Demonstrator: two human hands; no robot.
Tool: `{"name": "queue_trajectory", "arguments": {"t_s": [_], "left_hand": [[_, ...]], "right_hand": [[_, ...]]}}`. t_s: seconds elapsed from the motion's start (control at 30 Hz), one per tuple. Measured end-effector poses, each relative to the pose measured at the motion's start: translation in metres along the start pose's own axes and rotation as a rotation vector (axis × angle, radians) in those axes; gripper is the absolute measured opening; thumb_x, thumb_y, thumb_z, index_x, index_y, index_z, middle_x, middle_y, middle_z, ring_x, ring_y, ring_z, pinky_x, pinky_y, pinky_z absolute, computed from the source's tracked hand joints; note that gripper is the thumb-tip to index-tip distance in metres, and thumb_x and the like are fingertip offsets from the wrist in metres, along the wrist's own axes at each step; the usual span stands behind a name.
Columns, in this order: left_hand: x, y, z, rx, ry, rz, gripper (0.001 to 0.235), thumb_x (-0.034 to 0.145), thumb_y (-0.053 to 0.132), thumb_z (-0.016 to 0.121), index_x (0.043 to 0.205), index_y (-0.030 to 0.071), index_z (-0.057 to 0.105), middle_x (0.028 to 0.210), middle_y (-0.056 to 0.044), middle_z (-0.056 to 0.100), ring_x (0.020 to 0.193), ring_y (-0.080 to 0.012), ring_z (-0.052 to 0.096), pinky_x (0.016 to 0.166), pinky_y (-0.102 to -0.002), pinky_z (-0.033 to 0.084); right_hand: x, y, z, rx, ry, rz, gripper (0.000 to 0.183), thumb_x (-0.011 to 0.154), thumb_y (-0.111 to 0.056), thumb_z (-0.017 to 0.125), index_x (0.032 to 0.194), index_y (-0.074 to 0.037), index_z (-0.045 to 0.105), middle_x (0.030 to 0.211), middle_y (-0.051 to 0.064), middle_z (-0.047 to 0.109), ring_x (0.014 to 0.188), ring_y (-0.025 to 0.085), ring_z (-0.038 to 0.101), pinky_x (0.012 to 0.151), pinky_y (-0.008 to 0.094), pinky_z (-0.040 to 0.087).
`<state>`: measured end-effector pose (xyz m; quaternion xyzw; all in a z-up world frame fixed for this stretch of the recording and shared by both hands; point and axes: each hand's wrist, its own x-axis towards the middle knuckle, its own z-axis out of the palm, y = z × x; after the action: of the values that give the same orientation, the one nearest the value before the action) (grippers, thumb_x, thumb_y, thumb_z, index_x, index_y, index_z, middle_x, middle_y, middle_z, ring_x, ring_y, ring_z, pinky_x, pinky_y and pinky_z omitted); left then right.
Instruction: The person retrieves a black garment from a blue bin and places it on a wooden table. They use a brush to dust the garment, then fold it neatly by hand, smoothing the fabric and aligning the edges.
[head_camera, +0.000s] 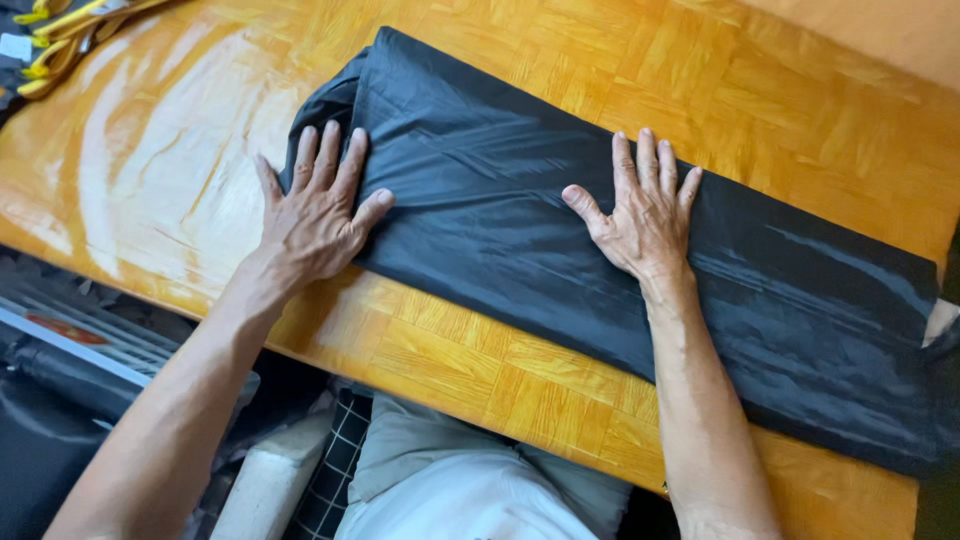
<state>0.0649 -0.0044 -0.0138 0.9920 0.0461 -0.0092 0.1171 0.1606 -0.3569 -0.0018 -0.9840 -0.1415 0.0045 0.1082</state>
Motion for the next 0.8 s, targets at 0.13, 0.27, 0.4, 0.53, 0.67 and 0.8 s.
{"name": "queue_trajectory", "arguments": {"t_s": [0.13,0.27,0.4,0.53,0.67,0.8], "left_hand": [[-0.011,0.054,0.003,0.131,0.208,0.086,0.105,0.098,0.084,0.017,0.172,0.011,0.004,0.169,-0.015,-0.016,0.157,-0.0345,-0.016,0.119,-0.07,-0.014],[-0.054,0.185,0.027,-0.134,0.199,0.476,0.104,0.095,0.082,0.037,0.169,0.014,0.009,0.173,-0.015,-0.008,0.161,-0.0378,-0.011,0.124,-0.071,-0.006],[-0.082,0.236,0.061,-0.105,0.327,0.731,0.099,0.088,0.086,0.028,0.164,0.023,0.032,0.173,-0.005,0.029,0.163,-0.027,0.027,0.13,-0.06,0.024],[-0.072,0.211,0.065,-0.135,0.236,0.601,0.098,0.09,0.082,0.023,0.164,0.019,0.028,0.173,-0.006,0.027,0.162,-0.0282,0.018,0.125,-0.071,0.011],[-0.052,0.149,0.049,-0.105,0.174,0.427,0.096,0.094,0.081,0.023,0.165,0.017,0.022,0.173,-0.008,0.017,0.161,-0.0287,0.008,0.121,-0.071,0.001],[-0.037,0.081,0.02,-0.039,0.029,0.162,0.089,0.095,0.078,0.013,0.165,0.024,0.012,0.172,-0.003,0.001,0.157,-0.0286,-0.007,0.114,-0.072,-0.011]], "right_hand": [[0.007,0.011,0.016,-0.08,0.117,-0.073,0.096,0.094,-0.079,0.034,0.16,-0.009,0.034,0.166,0.024,0.029,0.15,0.045,0.024,0.113,0.076,0.011],[0.008,0.013,0.019,-0.062,0.132,-0.087,0.092,0.096,-0.075,0.036,0.161,-0.01,0.034,0.166,0.023,0.029,0.151,0.045,0.024,0.113,0.076,0.011],[0.008,0.011,0.016,-0.057,0.059,-0.057,0.094,0.095,-0.076,0.036,0.162,-0.011,0.029,0.168,0.021,0.023,0.154,0.043,0.017,0.115,0.074,0.007],[0.01,0.019,0.023,-0.086,0.123,-0.109,0.095,0.095,-0.076,0.037,0.161,-0.009,0.033,0.166,0.026,0.029,0.151,0.046,0.025,0.109,0.08,0.015],[0.007,0.01,0.014,-0.052,0.08,-0.081,0.094,0.096,-0.075,0.036,0.162,-0.007,0.031,0.166,0.027,0.026,0.152,0.047,0.022,0.111,0.078,0.011],[0.007,0.011,0.015,-0.076,0.109,-0.095,0.095,0.097,-0.075,0.035,0.161,-0.006,0.033,0.165,0.028,0.029,0.15,0.048,0.025,0.109,0.08,0.014]]}}
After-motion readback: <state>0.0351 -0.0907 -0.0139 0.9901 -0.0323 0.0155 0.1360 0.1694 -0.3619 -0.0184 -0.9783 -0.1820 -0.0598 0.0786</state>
